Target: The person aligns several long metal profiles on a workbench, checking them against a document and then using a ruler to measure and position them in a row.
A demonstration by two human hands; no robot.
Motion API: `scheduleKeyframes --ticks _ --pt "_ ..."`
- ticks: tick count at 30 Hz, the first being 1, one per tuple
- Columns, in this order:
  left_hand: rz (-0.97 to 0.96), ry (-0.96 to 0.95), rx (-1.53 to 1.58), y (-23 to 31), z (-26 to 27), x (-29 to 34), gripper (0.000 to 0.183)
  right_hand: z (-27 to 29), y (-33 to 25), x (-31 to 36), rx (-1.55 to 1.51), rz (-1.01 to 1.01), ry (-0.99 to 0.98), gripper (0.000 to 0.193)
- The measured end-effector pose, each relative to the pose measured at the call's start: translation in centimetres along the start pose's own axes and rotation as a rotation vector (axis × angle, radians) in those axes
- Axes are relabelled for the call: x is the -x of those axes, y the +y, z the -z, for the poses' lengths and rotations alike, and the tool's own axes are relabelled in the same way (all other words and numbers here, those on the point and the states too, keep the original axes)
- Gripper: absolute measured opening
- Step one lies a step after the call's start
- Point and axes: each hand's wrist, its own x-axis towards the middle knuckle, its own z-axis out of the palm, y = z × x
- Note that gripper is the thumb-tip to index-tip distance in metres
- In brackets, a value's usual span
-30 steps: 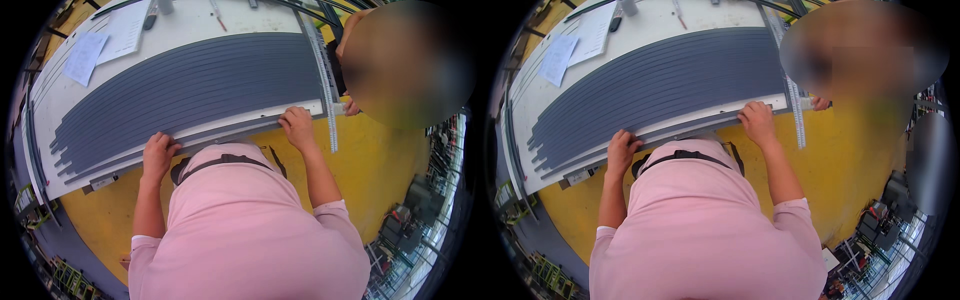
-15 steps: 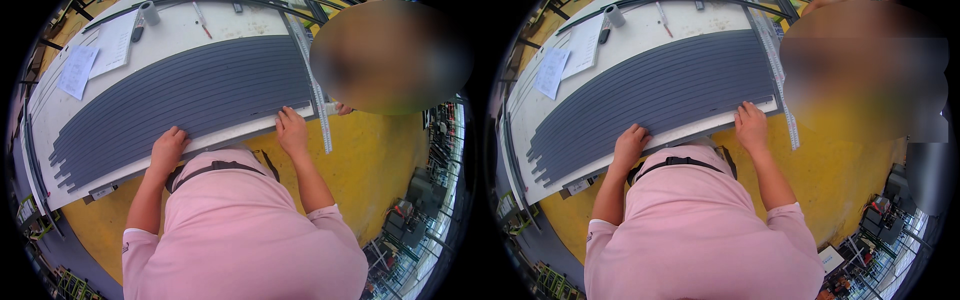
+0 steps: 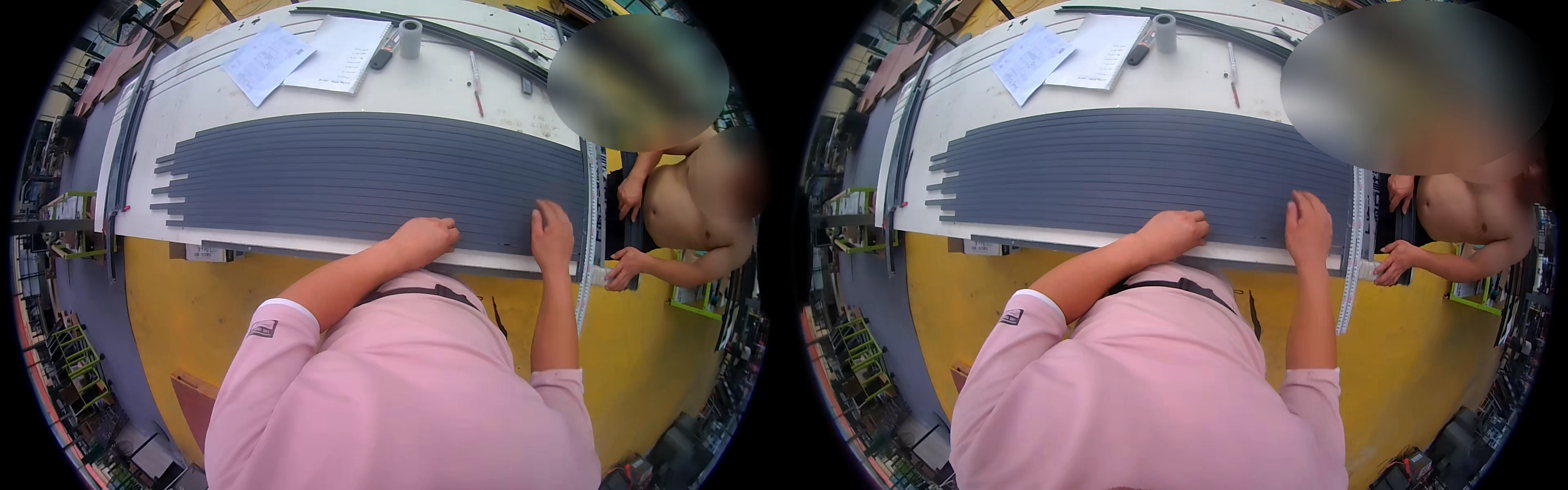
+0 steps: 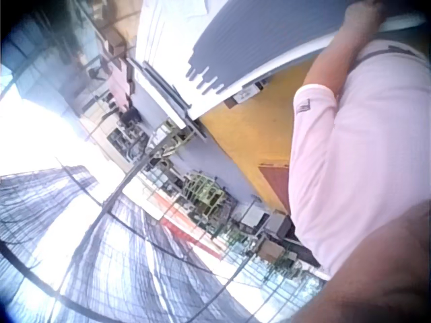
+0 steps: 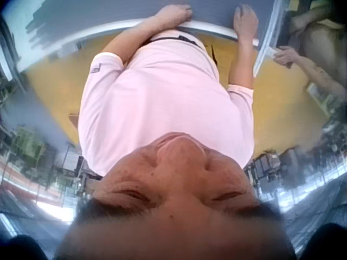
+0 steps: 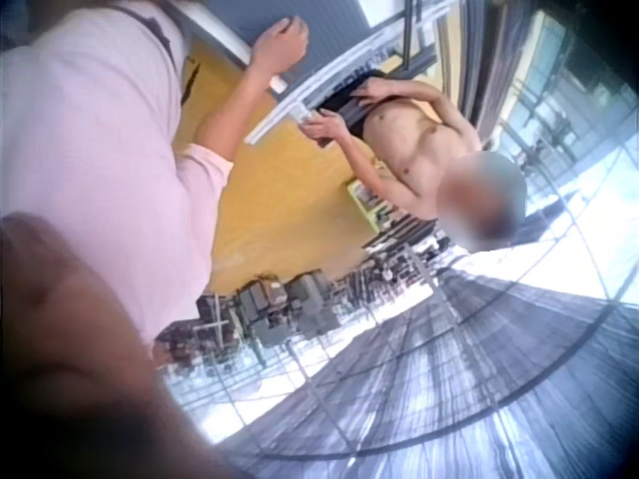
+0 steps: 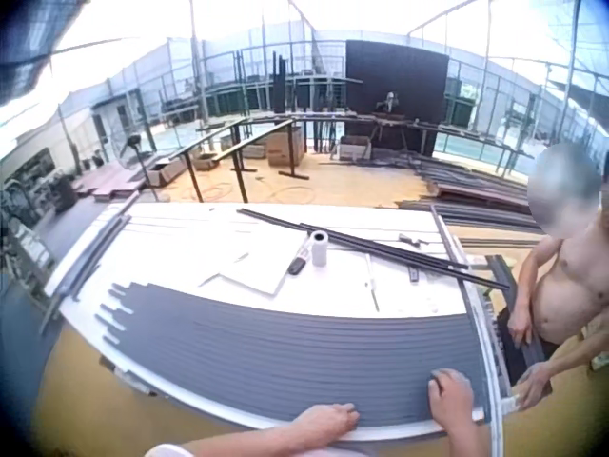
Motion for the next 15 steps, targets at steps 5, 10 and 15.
scheduleKeyframes --ticks 5,10,15 --pt "0.068 0.252 -0.047 -0.7 5.0 -1.9 0.02 -5.5 -2.1 -12.2 0.053 0.171 -0.028 0.045" --pt "0.415 0.458 -0.33 -12.0 11.6 -3.1 0.049 -7.9 -4.2 -14.2 0.13 0.064 -0.208 0.057" --pt "0.601 0.314 -0.418 -16.6 10.2 -0.7 0.066 -8.1 -4.0 -12.7 0.155 0.053 -0.208 0.057"
